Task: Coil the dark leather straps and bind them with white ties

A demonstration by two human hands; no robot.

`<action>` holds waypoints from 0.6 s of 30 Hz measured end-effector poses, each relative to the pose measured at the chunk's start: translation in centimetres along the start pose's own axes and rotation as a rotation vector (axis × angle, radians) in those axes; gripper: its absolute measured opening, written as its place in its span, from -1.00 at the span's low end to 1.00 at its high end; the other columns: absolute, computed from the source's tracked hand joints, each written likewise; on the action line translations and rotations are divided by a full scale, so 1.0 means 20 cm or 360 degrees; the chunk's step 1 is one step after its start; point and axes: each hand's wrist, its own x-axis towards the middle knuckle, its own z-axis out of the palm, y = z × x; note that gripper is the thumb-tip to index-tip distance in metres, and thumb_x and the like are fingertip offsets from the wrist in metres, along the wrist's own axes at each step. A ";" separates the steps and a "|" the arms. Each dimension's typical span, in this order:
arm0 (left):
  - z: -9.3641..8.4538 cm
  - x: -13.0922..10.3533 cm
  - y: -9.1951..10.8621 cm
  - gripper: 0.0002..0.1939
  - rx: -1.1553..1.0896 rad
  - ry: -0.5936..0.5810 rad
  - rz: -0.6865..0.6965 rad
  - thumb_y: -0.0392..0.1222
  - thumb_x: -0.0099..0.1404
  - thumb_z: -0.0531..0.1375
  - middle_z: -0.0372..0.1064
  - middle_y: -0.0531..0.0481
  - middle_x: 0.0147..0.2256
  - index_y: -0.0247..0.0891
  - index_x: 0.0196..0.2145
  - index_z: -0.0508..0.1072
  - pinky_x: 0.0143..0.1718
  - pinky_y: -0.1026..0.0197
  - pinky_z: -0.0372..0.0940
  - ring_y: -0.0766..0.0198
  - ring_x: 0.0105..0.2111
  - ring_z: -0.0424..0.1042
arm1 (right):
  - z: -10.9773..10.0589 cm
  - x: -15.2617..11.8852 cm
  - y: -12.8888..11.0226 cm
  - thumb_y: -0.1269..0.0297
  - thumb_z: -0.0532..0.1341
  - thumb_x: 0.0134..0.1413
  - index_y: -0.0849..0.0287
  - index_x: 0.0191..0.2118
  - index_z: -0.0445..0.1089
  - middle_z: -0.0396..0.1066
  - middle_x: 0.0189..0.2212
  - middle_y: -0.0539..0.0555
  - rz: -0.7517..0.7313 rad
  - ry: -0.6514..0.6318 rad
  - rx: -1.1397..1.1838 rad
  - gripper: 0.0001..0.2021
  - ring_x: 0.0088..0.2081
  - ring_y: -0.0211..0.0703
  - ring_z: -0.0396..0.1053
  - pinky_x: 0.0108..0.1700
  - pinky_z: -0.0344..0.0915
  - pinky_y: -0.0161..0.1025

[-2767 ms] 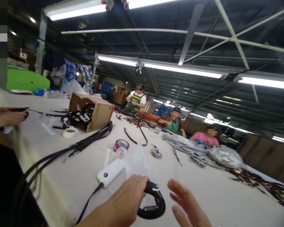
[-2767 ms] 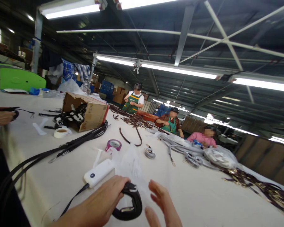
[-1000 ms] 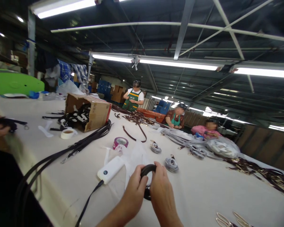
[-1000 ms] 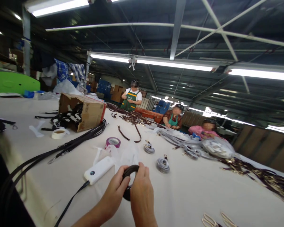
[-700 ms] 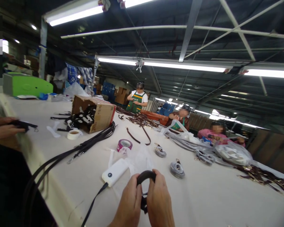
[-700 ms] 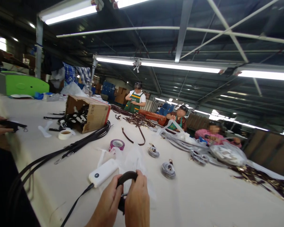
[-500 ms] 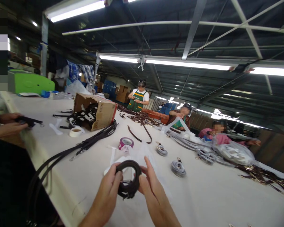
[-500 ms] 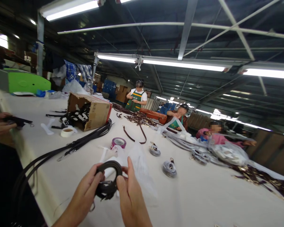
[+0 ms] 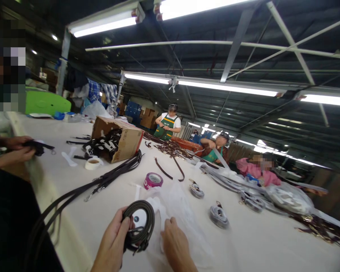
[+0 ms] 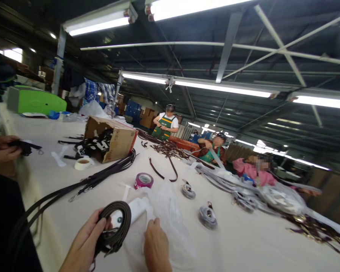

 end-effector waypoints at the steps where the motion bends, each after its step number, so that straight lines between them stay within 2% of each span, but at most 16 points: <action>1: 0.01 0.00 -0.01 -0.57 -0.0011 -0.0017 -0.0010 0.13 0.17 0.21 0.31 0.13 -0.50 -0.22 -0.13 0.34 -0.49 0.32 0.27 0.26 -0.47 0.32 | 0.01 0.02 0.00 0.58 0.09 0.16 0.35 -0.14 0.44 0.43 -0.09 0.38 0.0025 0.0013 -0.0003 -0.78 -0.23 0.16 0.52 -0.23 0.40 -0.07; 4: 0.02 0.02 -0.02 -0.58 -0.0026 -0.0037 -0.0007 0.12 0.18 0.21 0.27 0.15 -0.52 -0.21 -0.13 0.34 -0.52 0.33 0.24 0.28 -0.50 0.30 | 0.03 0.08 -0.01 0.47 0.14 0.20 0.38 -0.14 0.44 0.45 -0.13 0.38 0.0102 0.0018 0.0005 -0.82 -0.19 0.20 0.51 -0.19 0.39 -0.01; 9: 0.01 0.04 0.00 -0.59 0.0040 -0.0014 0.0011 0.12 0.18 0.20 0.26 0.16 -0.53 -0.21 -0.14 0.35 -0.53 0.33 0.22 0.27 -0.49 0.30 | 0.04 0.20 0.03 0.52 0.19 0.19 0.29 -0.18 0.44 0.51 -0.20 0.13 0.0215 -0.0033 0.0139 -0.89 -0.13 -0.02 0.46 -0.07 0.37 -0.03; 11: -0.01 0.04 0.00 -0.56 0.0064 -0.0031 0.0010 0.13 0.16 0.21 0.29 0.14 -0.52 -0.22 -0.14 0.35 -0.51 0.31 0.25 0.25 -0.48 0.31 | 0.05 0.22 0.06 0.54 0.24 0.13 0.27 -0.20 0.42 0.50 -0.25 0.05 0.0214 -0.0047 0.0248 -0.88 -0.15 -0.07 0.46 -0.09 0.38 -0.07; 15: -0.05 0.06 0.01 -0.54 0.0120 -0.0102 -0.0003 0.14 0.15 0.22 0.32 0.12 -0.50 -0.25 -0.14 0.35 -0.47 0.29 0.28 0.22 -0.45 0.34 | 0.03 0.20 0.09 0.67 0.25 -0.04 0.26 -0.13 0.36 0.47 -0.37 -0.02 0.0171 0.0010 0.0516 -0.67 -0.28 -0.13 0.46 -0.24 0.34 -0.24; 18: -0.04 0.06 0.01 -0.58 0.0078 -0.0077 0.0017 0.12 0.18 0.20 0.28 0.14 -0.51 -0.25 -0.15 0.35 -0.48 0.31 0.26 0.25 -0.47 0.31 | -0.01 0.14 0.10 0.67 0.14 -0.04 0.19 -0.36 0.34 0.39 -0.47 -0.01 0.0147 0.0121 0.0683 -0.78 -0.32 -0.11 0.42 -0.28 0.23 -0.27</action>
